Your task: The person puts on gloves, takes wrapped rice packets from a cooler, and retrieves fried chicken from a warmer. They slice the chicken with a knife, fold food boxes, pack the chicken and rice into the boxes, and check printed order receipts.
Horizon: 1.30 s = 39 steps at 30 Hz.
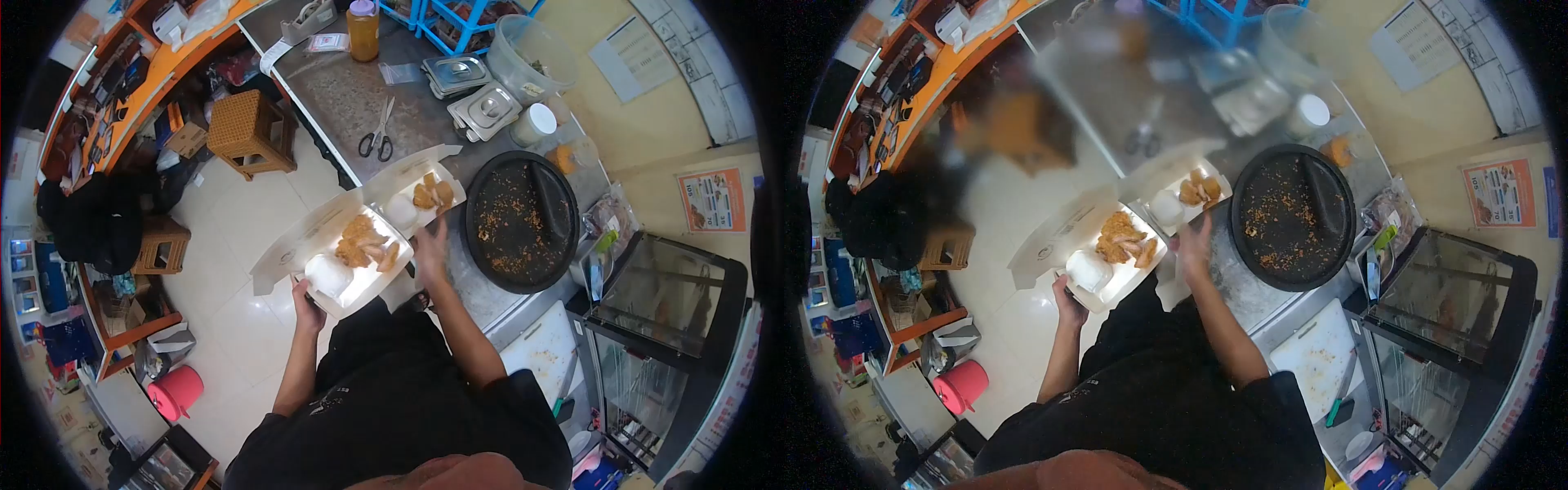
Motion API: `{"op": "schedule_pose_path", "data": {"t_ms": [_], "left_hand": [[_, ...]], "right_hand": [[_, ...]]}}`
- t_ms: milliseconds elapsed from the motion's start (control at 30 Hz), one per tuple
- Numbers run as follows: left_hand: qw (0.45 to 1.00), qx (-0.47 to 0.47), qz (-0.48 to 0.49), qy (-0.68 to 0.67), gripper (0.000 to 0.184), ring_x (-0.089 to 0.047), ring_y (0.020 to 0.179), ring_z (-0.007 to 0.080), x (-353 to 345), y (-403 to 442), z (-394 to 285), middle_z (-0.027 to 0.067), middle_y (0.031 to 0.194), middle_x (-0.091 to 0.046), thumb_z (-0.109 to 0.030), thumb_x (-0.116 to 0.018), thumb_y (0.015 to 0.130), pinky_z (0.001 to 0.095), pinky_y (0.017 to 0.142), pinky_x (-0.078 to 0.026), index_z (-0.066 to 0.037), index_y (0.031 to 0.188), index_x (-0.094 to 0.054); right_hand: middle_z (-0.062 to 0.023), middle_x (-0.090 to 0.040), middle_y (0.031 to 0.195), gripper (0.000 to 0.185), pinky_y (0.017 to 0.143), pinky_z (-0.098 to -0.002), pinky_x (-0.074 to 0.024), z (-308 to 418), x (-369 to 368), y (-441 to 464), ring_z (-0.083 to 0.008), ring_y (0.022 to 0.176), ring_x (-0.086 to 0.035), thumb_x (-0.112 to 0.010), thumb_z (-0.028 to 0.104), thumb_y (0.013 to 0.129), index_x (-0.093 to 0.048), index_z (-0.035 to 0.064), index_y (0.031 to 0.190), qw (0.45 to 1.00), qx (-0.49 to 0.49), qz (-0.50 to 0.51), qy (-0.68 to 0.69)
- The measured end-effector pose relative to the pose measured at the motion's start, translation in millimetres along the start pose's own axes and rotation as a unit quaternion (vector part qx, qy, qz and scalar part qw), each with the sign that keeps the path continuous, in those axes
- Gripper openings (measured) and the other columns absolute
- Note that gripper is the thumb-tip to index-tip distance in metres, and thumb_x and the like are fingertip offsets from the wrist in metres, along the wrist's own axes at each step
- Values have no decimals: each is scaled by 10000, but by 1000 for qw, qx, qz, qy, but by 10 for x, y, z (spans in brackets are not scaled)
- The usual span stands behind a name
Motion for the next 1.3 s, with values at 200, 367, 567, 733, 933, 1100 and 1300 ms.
{"op": "schedule_pose_path", "data": {"t_ms": [200, 367, 567, 733, 933, 1100, 1300], "left_hand": [[997, 20, 10, 68, 700, -560, 1206, 284, -16, 428, -158, 153, 1294, -576, -508, -494, 873, 406, 1048, -432, -9, 1363, -458], [991, 108, 71, 44, 593, -515, 1231, 246, -438, 787, 244, 111, 1319, -510, -237, -511, 901, 419, 1026, -451, -98, 1442, -312], [967, 76, 178, 165, 459, -495, 1190, 259, -800, 945, 909, 98, 1264, -480, -180, -527, 925, 416, 991, -465, -105, 1354, -383], [944, 6, 163, 288, 417, -491, 1156, 232, -862, 871, 1193, 88, 1222, -480, -208, -548, 949, 389, 963, -463, -111, 1323, -390], [976, 0, 32, 215, 641, -423, 1283, 261, -1407, 1301, 1252, 158, 1436, -393, -345, -488, 1017, 389, 1072, -362, -45, 1500, -193], [903, -148, 29, 402, 615, -413, 1259, 345, -2027, 1228, 939, 287, 1425, -362, -408, -421, 1044, 414, 1073, -325, 102, 1380, -347], [824, -185, 2, 535, 704, -209, 1455, 335, -1221, 996, 897, 240, 1566, -213, -373, -495, 1013, 414, 1184, -191, 55, 1504, -226]], "right_hand": [[-115, -612, 1133, 703, 812, -310, -529, 171, -280, 597, -180, 951, -616, -645, 150, 916, -280, 125, 1516, 999, -35, 33, 4], [-87, -605, 1207, 558, 915, -374, -492, 674, -57, 99, -204, 1033, -591, -605, 388, 946, -492, 78, 1396, 992, 75, 3, -106], [-93, -595, 1211, 623, 855, -348, -493, 436, 954, -615, -202, 975, -575, -522, 527, 959, -473, 90, 1399, 984, 44, -136, -107], [-95, -591, 1220, 661, 814, -333, -508, 267, 1080, -1066, -187, 957, -582, -491, 567, 966, -440, 101, 1431, 985, -5, -92, -147], [-98, -546, 1315, 533, 853, -319, -514, 124, 909, -1058, -176, 1053, -578, -509, 404, 1012, -415, 138, 1465, 985, -1, -45, -169], [-89, -548, 1325, 465, 945, -323, -460, 244, 1105, -1398, -174, 1136, -530, -513, 306, 1014, -454, 118, 1435, 986, 41, -60, -148], [-158, -558, 1308, 477, 1051, -398, -398, 818, 1952, -2065, -307, 1238, -502, -627, 207, 920, -507, 86, 1365, 900, 172, -225, -332]]}}
Point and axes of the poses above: each hand's wrist, its own y-axis towards the middle knuckle, its own x-axis out of the back of the hand, z = x × y, the point moved 7 cm from there along y, towards the middle knuckle
